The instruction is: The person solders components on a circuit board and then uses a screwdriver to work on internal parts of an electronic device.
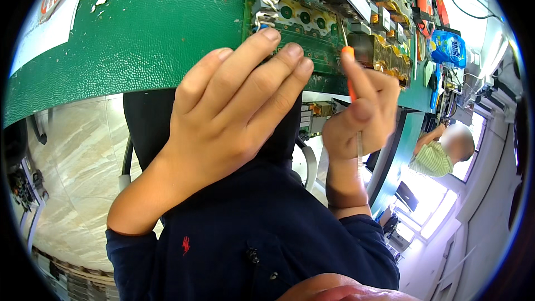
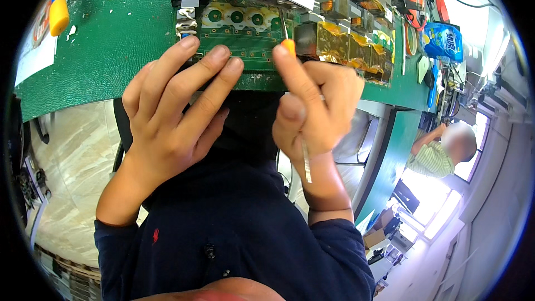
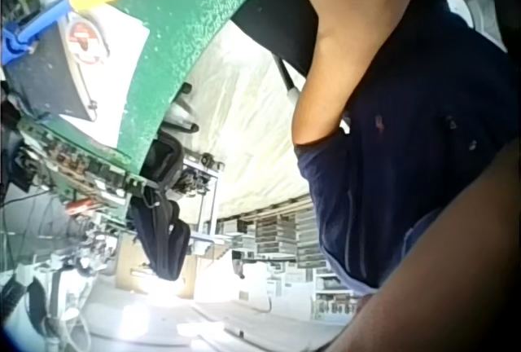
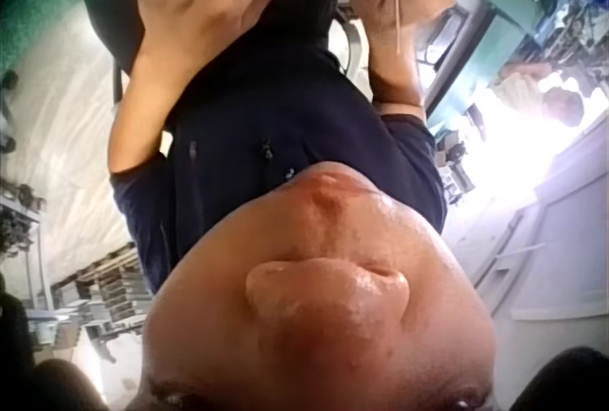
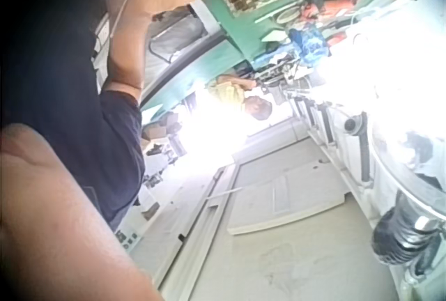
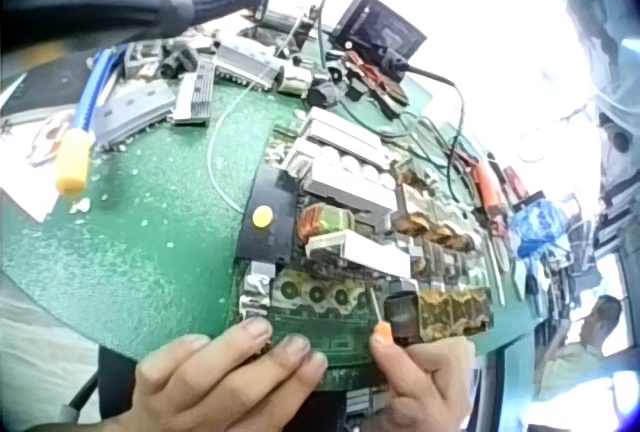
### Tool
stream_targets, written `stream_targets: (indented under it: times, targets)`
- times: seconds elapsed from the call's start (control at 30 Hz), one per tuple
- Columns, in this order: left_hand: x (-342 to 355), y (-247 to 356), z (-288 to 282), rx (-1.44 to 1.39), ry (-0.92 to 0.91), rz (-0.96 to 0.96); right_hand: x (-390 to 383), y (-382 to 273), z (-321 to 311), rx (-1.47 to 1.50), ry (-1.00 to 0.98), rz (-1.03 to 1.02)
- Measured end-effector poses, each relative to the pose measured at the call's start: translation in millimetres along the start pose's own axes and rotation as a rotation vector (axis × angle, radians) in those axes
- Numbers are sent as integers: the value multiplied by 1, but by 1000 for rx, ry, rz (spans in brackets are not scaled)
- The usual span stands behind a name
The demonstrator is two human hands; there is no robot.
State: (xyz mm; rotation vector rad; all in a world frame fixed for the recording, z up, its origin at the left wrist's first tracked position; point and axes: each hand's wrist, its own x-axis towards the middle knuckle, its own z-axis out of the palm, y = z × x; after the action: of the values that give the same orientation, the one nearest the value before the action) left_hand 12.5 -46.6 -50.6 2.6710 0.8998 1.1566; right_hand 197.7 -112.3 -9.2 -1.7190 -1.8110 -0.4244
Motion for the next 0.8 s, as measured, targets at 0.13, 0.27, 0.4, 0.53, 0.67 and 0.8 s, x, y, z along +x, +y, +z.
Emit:
stream_targets:
  times: [0.13, 0.27, 0.4, 0.53, 0.67, 0.8]
  targets:
    - [0, 0, 1, -8, 15, -2, 34, -5, -13, 34, 3, 11]
    - [1, -1, 0, -4, 5, 9, 42, -3, -20, 51, -51, -28]
    - [0, -1, 0, -8, 1, 7, 46, -6, -31, 19, -150, -27]
    - [-1, -1, 0, -8, 4, 3, 35, -4, -30, 58, -152, -31]
    - [-2, -2, 3, -11, 26, 7, 17, 3, -26, 132, -13, 22]
    - [-2, -1, 3, -19, 25, 2, 12, 0, -31, 150, 45, 42]
